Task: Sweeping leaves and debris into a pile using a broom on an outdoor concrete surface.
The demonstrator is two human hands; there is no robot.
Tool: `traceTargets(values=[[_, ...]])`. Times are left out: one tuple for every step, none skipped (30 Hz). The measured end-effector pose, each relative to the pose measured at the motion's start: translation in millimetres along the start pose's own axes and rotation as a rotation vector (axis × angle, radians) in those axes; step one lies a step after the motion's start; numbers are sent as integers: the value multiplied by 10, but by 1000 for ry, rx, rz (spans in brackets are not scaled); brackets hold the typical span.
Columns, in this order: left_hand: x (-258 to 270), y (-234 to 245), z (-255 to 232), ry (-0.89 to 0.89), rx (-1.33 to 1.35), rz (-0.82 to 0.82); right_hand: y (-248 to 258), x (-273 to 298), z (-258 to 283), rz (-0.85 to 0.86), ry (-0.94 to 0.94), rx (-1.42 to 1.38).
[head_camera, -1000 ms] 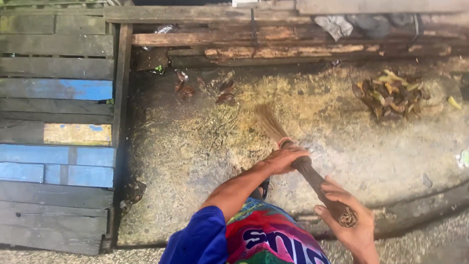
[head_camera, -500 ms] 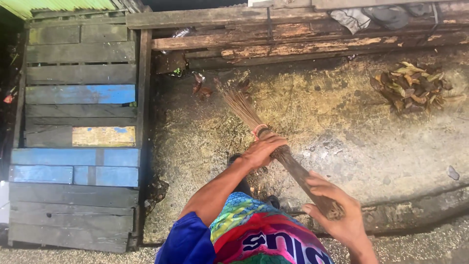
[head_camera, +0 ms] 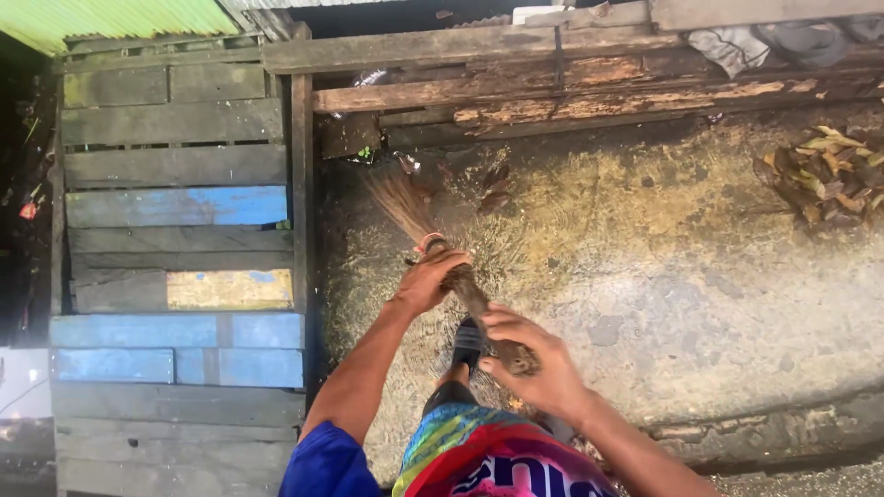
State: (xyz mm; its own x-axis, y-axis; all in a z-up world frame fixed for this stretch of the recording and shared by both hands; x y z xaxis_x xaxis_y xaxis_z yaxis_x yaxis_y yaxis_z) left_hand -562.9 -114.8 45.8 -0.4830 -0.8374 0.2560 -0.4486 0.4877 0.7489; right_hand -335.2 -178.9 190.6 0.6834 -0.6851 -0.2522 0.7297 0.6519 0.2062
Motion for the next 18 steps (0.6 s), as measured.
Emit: traceTargets(values=[[-3,178,76,-5,1,3,-84,-168,-80,-4,-3,2],[28,297,154,53,-4,55,-182,-302,-154,9,-30,41],[63,408,230,111,-9,108,-282,-426,-230,23,-57,78],[-20,239,536,115,-2,112,-329,-567,-204,27,-64,75],[-94,65,855,171,35,110,-339,-694,-167,-62,-50,31],[-174,-91,1174,221,65,113,-354,-825,-126,-159,-34,-12],[-245,-149,1210,219,67,120,-336,-841,-167,-164,-40,-13],[-326,-248,1210,201,105,140,-306,-820,-200,-173,-68,21],[-402,-352,1198,183,144,160,-276,-790,-227,-183,-95,56],[-448,-202,868,173,146,165,-184,-662,-204,-190,-101,63],[-484,-34,490,44,219,132,-108,-530,-185,-172,-142,67],[-490,138,114,-82,293,95,-41,-393,-158,-151,-182,70],[-568,40,-22,-88,296,98,32,-266,-65,-154,-187,74],[-667,-61,-179,-146,326,145,130,-142,21,-194,-196,73],[-762,-164,-347,-204,356,193,229,-10,113,-234,-204,71],[-794,-187,-496,-215,358,201,287,71,249,-244,-211,78],[-817,-222,-659,-234,327,232,347,158,398,-262,-225,145],[-861,-224,-793,-253,288,256,416,216,523,-277,-229,212]])
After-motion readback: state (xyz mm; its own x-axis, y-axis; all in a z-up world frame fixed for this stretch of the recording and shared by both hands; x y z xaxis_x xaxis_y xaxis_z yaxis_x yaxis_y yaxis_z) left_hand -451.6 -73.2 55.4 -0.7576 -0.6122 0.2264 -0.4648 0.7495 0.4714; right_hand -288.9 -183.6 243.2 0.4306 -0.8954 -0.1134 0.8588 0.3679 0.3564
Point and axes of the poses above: each hand's wrist, its own x-axis away from the middle knuckle, its own y-axis out of the back of the hand, z = x × y, the point moved 4 cm from there along -x, towards the middle knuckle, and after that the axes turned 11 degrees about z, right-handed, at the moved point
